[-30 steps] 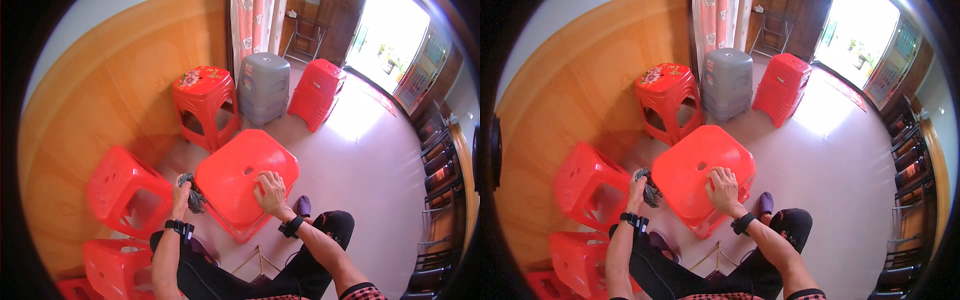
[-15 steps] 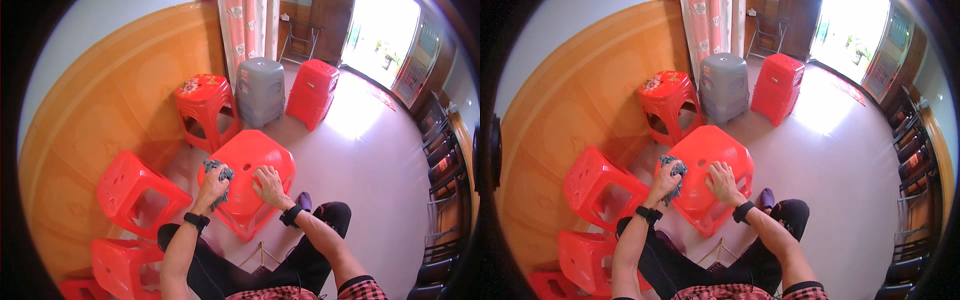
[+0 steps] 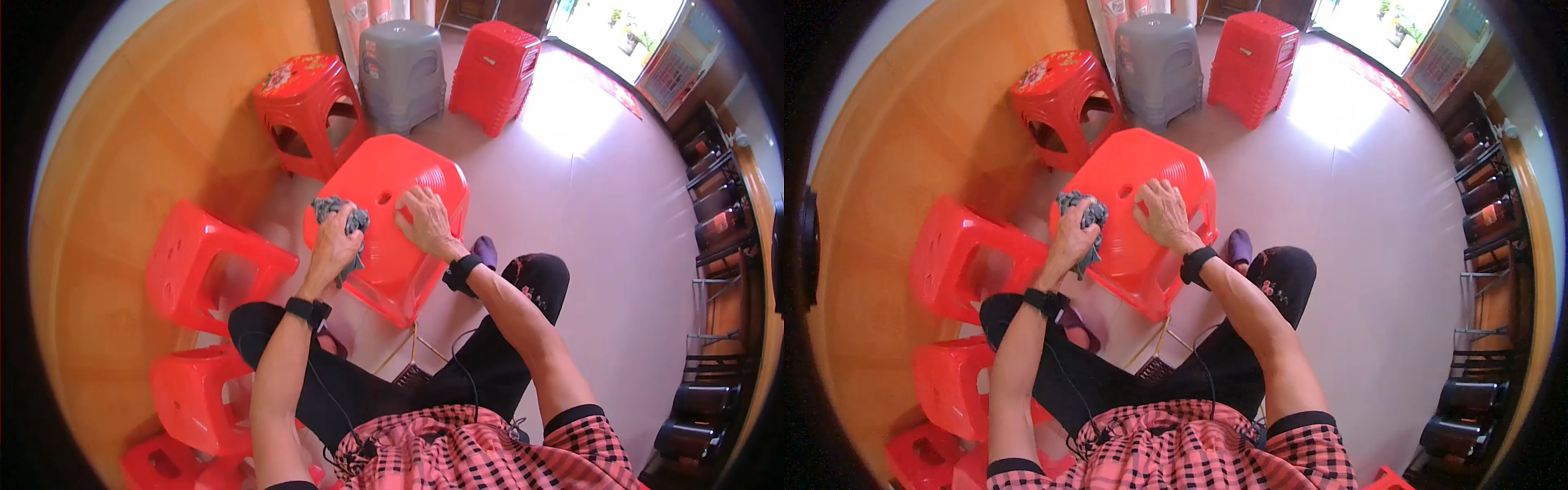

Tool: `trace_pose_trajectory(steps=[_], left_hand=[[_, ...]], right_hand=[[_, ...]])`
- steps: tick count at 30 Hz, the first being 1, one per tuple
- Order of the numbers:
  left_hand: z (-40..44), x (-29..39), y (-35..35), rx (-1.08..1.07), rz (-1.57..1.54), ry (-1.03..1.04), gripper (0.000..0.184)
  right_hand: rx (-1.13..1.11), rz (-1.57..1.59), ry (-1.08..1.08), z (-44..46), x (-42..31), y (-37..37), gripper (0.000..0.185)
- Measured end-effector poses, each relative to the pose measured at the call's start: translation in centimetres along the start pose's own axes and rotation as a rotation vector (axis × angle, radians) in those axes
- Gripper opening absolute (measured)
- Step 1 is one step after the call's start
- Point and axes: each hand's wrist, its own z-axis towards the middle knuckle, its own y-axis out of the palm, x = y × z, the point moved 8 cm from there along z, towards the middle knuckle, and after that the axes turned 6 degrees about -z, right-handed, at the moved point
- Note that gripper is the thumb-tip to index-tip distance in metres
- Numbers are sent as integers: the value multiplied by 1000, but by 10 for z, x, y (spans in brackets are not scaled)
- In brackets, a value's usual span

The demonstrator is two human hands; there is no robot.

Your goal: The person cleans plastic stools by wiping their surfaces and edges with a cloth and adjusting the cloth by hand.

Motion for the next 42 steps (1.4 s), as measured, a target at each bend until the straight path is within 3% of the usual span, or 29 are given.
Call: trace_pose_trajectory(steps=[6, 9, 13, 15, 16, 19, 23, 25, 31, 32, 35, 42], left_hand=[[6, 4, 4, -73, -36, 40, 48], [22, 15, 5, -174, -125, 116, 47], [65, 11, -7, -109, 46, 255, 51], [81, -2, -1, -277, 241, 323, 52], [86, -2, -3, -286, 153, 407, 51], [101, -15, 1, -367, 39, 385, 51], [148, -29, -2, -199, 82, 373, 51], [170, -12, 1, -71, -55, 505, 49], [200, 8, 73, -278, -21, 488, 43], [198, 6, 77, -235, -1, 510, 43], [191, -2, 58, -278, -110, 458, 43], [119, -62, -20, -274, -35, 298, 49]], right_hand=[[52, -15, 138, 4, 8, 8, 14], [28, -66, 88, 2, 1, 5, 13], [19, -74, 83, 2, 0, 4, 12], [9, -51, 76, 3, 0, 4, 12], [5, -59, 73, 4, -1, 3, 12], [-13, -55, 106, 6, -5, 5, 12], [-21, -68, 108, 6, -2, 6, 12], [-12, -84, 97, 6, -1, 8, 13], [-23, -65, 104, 7, 0, 7, 14], [-20, -58, 92, 7, -1, 6, 13], [-13, -53, 88, 7, -2, 3, 13], [8, -38, 77, 6, -2, 3, 11]])
